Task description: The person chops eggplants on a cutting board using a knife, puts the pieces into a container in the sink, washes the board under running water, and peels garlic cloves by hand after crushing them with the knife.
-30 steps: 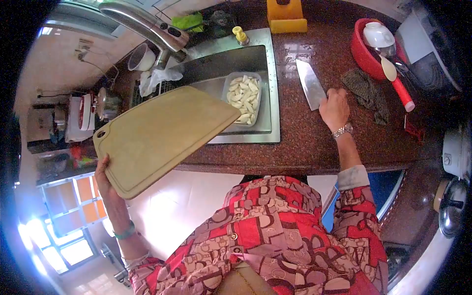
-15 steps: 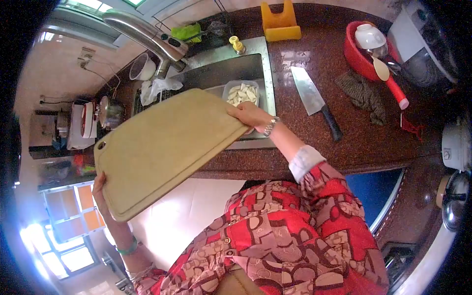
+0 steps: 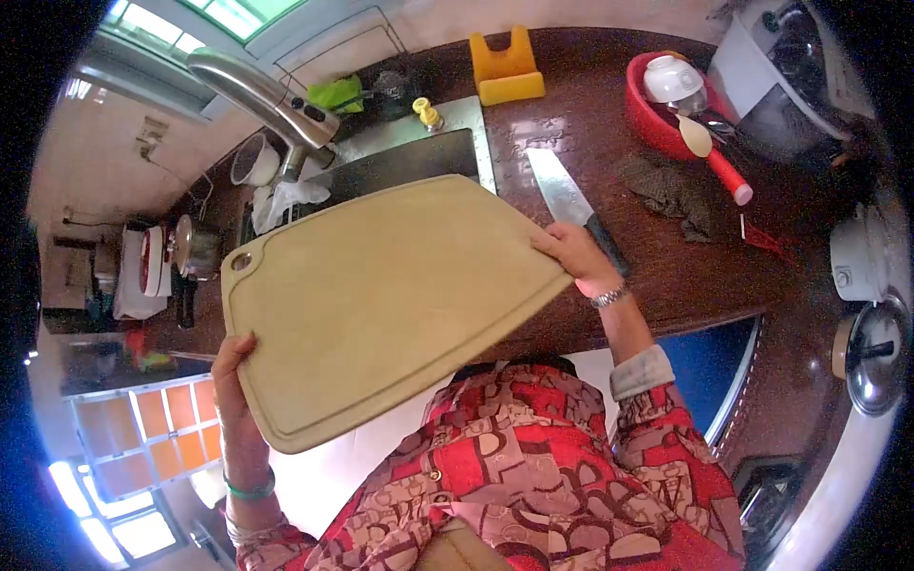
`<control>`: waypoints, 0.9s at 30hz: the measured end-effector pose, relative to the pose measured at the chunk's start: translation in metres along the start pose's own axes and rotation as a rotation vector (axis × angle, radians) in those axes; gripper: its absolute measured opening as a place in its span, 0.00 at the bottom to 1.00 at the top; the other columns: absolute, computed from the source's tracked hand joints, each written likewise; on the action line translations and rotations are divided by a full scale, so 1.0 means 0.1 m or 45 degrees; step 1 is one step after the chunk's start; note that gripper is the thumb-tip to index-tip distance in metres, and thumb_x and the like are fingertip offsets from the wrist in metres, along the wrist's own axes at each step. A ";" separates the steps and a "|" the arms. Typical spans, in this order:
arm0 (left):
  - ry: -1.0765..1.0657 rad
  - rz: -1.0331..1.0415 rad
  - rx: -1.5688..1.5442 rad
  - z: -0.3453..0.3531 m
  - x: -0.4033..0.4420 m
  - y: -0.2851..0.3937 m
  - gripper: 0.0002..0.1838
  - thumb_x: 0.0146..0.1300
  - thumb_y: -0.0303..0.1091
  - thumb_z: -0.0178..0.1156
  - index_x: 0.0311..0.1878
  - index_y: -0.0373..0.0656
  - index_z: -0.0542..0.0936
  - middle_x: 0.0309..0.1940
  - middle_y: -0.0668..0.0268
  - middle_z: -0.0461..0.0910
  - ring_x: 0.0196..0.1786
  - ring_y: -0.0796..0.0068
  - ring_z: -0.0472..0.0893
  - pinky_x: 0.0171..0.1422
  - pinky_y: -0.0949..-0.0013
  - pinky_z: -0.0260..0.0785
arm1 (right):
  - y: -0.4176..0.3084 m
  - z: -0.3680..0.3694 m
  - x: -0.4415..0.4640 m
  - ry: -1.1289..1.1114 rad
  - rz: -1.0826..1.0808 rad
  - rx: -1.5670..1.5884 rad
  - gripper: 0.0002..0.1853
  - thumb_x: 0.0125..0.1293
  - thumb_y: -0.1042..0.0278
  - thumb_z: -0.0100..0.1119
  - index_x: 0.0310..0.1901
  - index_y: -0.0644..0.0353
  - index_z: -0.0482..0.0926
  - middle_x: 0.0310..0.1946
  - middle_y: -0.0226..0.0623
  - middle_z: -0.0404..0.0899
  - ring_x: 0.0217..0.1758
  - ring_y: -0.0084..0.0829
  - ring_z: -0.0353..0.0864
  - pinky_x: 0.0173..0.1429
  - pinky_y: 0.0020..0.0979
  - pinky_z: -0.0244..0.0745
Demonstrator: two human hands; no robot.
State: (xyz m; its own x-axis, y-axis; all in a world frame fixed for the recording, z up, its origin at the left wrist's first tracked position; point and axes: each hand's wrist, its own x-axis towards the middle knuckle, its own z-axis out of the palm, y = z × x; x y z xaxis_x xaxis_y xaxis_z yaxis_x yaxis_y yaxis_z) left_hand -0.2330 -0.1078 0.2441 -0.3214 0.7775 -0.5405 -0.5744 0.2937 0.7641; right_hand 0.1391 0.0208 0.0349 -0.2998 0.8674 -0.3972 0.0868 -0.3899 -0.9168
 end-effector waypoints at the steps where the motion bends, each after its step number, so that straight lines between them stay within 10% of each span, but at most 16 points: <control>1: -0.046 -0.003 0.054 0.05 0.02 -0.02 0.22 0.57 0.31 0.52 0.55 0.32 0.68 0.47 0.51 0.76 0.46 0.59 0.80 0.53 0.59 0.75 | 0.02 -0.06 -0.08 0.014 -0.006 0.000 0.15 0.62 0.59 0.58 0.36 0.66 0.78 0.29 0.25 0.76 0.31 0.16 0.72 0.36 0.21 0.66; 16: -0.360 0.632 0.871 1.64 -0.34 0.13 0.15 0.50 0.31 0.60 0.42 0.37 0.75 0.28 0.74 0.74 0.29 0.87 0.68 0.36 0.81 0.62 | 0.15 -0.13 -0.37 0.223 -0.133 0.274 0.18 0.63 0.57 0.58 0.46 0.62 0.74 0.34 0.25 0.75 0.32 0.16 0.73 0.35 0.18 0.71; 27: -0.717 1.372 1.586 2.62 -0.31 0.82 0.25 0.52 0.33 0.62 0.54 0.35 0.72 0.45 0.63 0.77 0.48 0.74 0.75 0.56 0.70 0.65 | -1.27 0.15 1.28 -0.229 -0.272 0.673 0.30 0.62 0.33 0.45 0.51 0.52 0.65 0.39 0.36 0.71 0.39 0.38 0.78 0.40 0.41 0.78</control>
State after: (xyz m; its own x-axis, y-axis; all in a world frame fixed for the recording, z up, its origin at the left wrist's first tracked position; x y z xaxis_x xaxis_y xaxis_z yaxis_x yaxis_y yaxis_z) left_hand -0.0730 0.0383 0.4161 0.2966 0.8990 0.3220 0.6646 -0.4365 0.6065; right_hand 0.0757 0.1767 0.1010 -0.4190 0.8954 -0.1505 -0.4641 -0.3537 -0.8121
